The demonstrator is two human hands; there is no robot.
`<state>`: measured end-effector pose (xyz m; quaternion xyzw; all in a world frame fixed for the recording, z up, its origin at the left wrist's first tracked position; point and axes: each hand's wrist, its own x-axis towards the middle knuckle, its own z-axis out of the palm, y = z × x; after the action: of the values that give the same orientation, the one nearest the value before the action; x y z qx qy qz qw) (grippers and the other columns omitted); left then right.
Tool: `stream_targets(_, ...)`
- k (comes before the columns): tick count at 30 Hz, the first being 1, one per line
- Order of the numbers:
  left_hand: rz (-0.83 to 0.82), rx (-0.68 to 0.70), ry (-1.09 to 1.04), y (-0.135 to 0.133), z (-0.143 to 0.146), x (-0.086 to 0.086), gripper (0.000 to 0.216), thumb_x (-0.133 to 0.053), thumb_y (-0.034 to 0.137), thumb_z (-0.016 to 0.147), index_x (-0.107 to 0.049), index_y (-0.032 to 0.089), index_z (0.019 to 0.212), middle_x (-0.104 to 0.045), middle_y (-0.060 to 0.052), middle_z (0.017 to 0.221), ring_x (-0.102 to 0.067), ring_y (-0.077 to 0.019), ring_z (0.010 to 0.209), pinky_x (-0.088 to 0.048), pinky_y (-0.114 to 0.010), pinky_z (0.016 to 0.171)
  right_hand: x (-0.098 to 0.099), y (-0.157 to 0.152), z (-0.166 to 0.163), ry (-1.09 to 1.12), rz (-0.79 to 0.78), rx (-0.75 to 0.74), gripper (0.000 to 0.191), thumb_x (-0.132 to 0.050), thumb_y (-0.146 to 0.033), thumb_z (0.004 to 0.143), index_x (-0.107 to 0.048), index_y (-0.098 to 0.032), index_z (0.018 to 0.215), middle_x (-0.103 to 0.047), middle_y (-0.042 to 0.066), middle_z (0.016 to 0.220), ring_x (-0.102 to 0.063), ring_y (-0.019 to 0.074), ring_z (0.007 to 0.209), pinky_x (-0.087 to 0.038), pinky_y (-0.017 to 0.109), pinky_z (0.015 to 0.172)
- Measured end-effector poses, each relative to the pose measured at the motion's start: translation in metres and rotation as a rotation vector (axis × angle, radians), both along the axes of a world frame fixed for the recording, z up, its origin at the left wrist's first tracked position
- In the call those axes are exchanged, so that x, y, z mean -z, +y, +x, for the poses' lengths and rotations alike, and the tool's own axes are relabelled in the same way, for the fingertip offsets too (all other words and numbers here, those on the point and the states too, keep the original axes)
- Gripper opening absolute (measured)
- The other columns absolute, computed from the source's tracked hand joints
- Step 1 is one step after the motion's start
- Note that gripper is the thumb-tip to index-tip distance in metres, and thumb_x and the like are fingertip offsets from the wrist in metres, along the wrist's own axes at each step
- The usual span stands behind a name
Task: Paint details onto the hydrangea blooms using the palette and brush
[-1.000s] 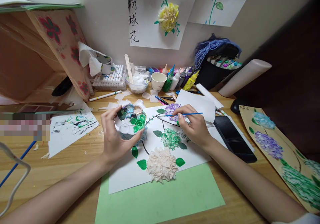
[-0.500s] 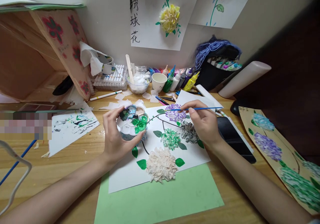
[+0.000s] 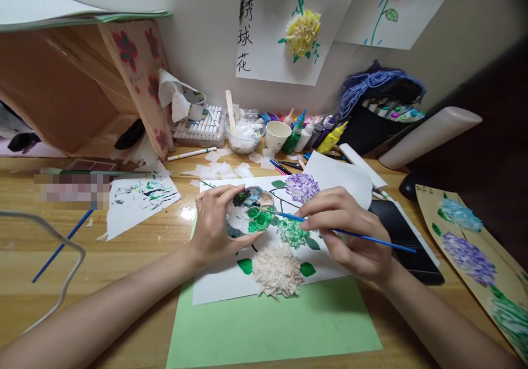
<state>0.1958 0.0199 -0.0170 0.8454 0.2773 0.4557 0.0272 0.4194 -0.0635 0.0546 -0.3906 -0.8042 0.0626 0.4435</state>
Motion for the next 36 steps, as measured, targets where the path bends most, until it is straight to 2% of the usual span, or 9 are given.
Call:
stream_targets(8,-0.054,0.031,0.006,0.000,0.000,-0.002,0.083,-0.078,0.053,0.064,-0.040,0.020,0.131,-0.059,-0.011,0.112,-0.055,-0.0263,0.100,-0.041,-0.041,0.084,0.011,0.006,0.009,0.000,-0.103,0.011,0.022,-0.050,-0.009,0.081,-0.063,-0.023,0.093,-0.069,0.003,0.090,-0.063,0.0186,0.085,-0.047,0.036,0.078)
stream_targets(18,-0.054,0.023,0.010,0.001,-0.001,0.000,0.081,-0.076,0.053,0.065,-0.041,0.020,0.130,-0.059,-0.011,0.113,-0.054,-0.0255,0.100,-0.040,-0.040,0.084,0.001,0.004,0.010,-0.024,-0.093,-0.052,0.025,-0.047,-0.009,0.078,-0.064,-0.024,0.088,-0.067,0.003,0.085,-0.060,0.0182,0.079,-0.047,0.036,0.071)
stream_targets(27,-0.048,0.006,0.024,0.001,0.000,0.000,0.081,-0.076,0.054,0.066,-0.040,0.021,0.130,-0.059,-0.011,0.112,-0.055,-0.0264,0.100,-0.040,-0.041,0.085,0.000,0.004,0.009,-0.053,-0.076,-0.029,0.025,-0.047,-0.009,0.076,-0.065,-0.024,0.082,-0.068,0.003,0.077,-0.060,0.0187,0.072,-0.049,0.035,0.067)
stream_targets(36,-0.045,0.010,0.008,0.001,0.000,0.000,0.079,-0.076,0.052,0.067,-0.041,0.020,0.130,-0.058,-0.011,0.111,-0.055,-0.0266,0.100,-0.039,-0.041,0.084,-0.002,0.000,0.013,-0.054,-0.086,-0.038,0.023,-0.047,-0.010,0.077,-0.065,-0.023,0.084,-0.068,0.003,0.078,-0.060,0.0188,0.075,-0.049,0.035,0.069)
